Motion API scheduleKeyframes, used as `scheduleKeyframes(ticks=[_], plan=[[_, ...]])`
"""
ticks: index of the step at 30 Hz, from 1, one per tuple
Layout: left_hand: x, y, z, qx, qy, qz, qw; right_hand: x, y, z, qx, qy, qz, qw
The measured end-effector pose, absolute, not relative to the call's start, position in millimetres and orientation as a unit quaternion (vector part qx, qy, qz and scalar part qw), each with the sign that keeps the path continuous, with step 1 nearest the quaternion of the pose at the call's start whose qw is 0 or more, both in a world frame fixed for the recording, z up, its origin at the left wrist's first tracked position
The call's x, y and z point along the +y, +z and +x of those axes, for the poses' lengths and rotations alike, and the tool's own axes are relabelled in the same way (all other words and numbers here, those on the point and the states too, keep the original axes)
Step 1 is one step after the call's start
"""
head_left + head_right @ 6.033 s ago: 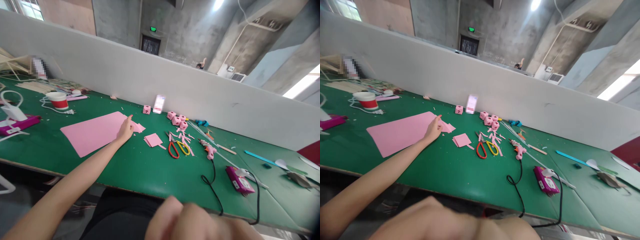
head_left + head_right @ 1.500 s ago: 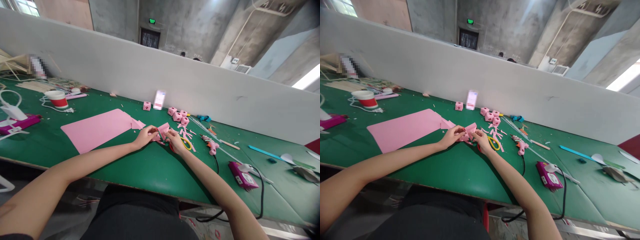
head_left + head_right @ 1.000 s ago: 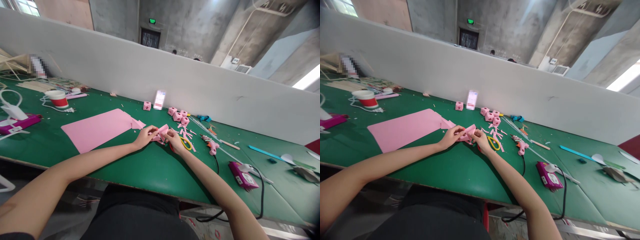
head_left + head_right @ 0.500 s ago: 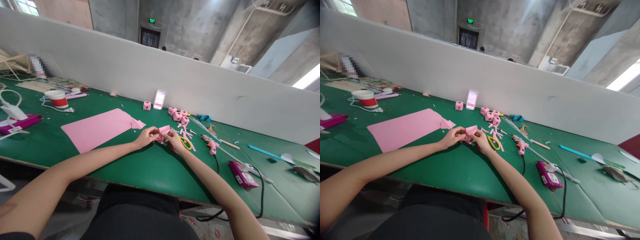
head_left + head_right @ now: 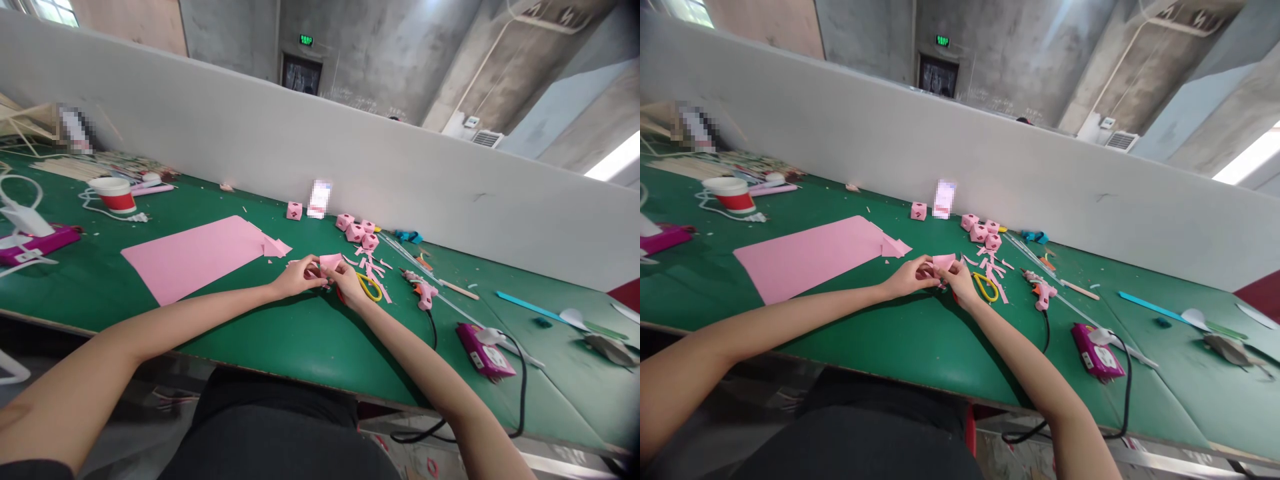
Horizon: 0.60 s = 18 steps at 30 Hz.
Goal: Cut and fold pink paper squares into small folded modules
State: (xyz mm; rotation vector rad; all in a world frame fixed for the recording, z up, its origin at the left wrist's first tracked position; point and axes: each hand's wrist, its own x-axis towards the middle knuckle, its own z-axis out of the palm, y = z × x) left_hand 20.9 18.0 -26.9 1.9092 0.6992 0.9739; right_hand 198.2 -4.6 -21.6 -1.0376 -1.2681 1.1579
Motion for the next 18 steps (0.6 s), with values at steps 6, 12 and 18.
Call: scheduleKeyframes(ticks=[6,12,18], plan=[[16.8,-26.1,19.4,0.281,0.396,0.767,0.419,-6.7,-22.6,194.1,-0.519,0.496,-0.432,0.546],[14.3,-24.7,19.1,0.285,0.438,0.762,0.383,-3.8,-24.7,196.4,-0.486,0.501,-0.433,0.57],[11.2,-18.2,18.3,0.327,0.467,0.73,0.377,-4.5,-22.9,198.2,-0.466,0.514,-0.418,0.587]])
